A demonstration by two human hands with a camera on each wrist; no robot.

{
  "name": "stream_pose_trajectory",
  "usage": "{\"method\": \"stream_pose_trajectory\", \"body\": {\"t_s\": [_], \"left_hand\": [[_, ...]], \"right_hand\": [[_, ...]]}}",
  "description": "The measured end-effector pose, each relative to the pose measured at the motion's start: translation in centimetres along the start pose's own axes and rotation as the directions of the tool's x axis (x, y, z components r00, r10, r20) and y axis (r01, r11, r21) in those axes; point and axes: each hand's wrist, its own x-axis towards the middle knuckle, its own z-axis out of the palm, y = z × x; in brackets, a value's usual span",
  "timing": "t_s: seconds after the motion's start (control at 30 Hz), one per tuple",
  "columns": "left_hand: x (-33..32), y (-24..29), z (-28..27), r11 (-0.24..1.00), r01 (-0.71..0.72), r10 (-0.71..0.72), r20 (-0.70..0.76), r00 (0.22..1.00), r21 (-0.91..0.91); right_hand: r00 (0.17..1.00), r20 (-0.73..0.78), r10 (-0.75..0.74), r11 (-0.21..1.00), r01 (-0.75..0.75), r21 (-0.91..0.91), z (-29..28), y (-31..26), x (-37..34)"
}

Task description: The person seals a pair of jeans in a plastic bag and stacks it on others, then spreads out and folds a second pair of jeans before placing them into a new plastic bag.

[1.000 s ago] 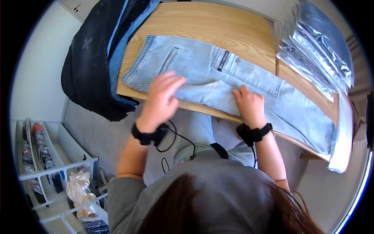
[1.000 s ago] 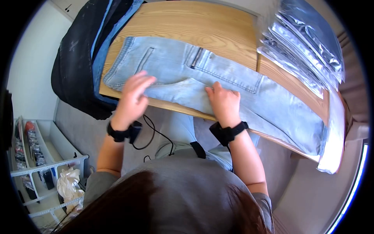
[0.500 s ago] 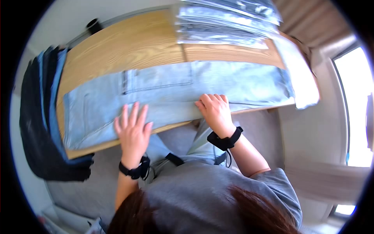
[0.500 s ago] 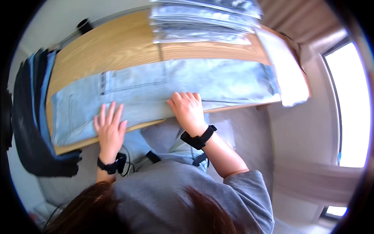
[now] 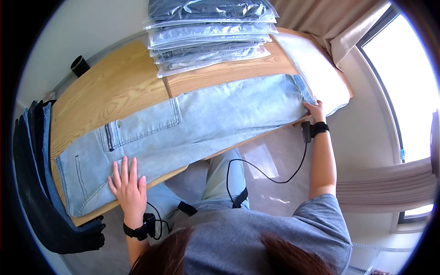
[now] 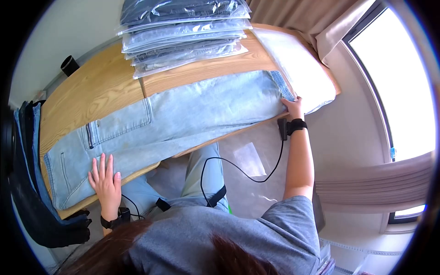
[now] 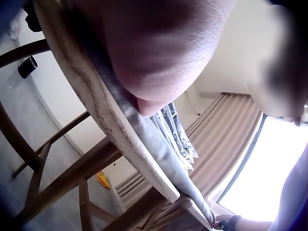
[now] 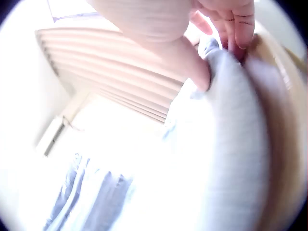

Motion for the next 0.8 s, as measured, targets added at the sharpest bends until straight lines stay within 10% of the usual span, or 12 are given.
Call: {"method": "stream_pose_trajectory", "body": {"t_s": [0.1, 0.2, 0.33, 0.4, 0.53, 0.6, 0.8], "left_hand": [[0.0, -0.1, 0.0, 1.0, -0.006, 0.006, -0.004, 1.0, -0.004], [-0.1, 0.0, -0.1, 1.0, -0.012, 0.012, -0.002, 1.0, -0.011], [0.0, 0.0, -0.3, 1.0, -0.016, 0.016, -0.006, 1.0, -0.022], [0.1, 0.2, -0.4, 1.0, 0.027, -0.027, 0.035, 0.999, 0.017], [0.2, 0.4, -0.3, 1.0, 0.028, -0.028, -0.019, 0.999, -0.004], [0.1, 0.3, -0.2, 0.999, 0.033, -0.034, -0.037, 0.999, -0.017], [0.0, 0.1, -0.1, 0.998, 0.015, -0.019, -0.062, 0.998, -0.065]], "right_hand": [[0.843, 0.392, 0.367, 0.792, -0.505, 0.344, 0.1, 1.7, 4.5], [0.805, 0.572, 0.155, 0.451, -0.573, 0.684, 1.3, 0.1, 3.4], [0.819, 0.573, 0.027, 0.497, -0.509, 0.703, -0.1, -1.6, 3.3], [0.849, 0.528, -0.011, 0.298, -0.501, 0.813, -0.2, -1.1, 3.5], [0.786, 0.399, 0.473, 0.526, -0.615, 0.588, 1.5, 0.5, 3.3], [0.805, 0.571, 0.159, 0.29, -0.591, 0.753, 3.5, 4.0, 4.2], [0.865, 0.434, 0.252, 0.393, -0.501, 0.771, 2.5, -2.0, 1.4]]}}
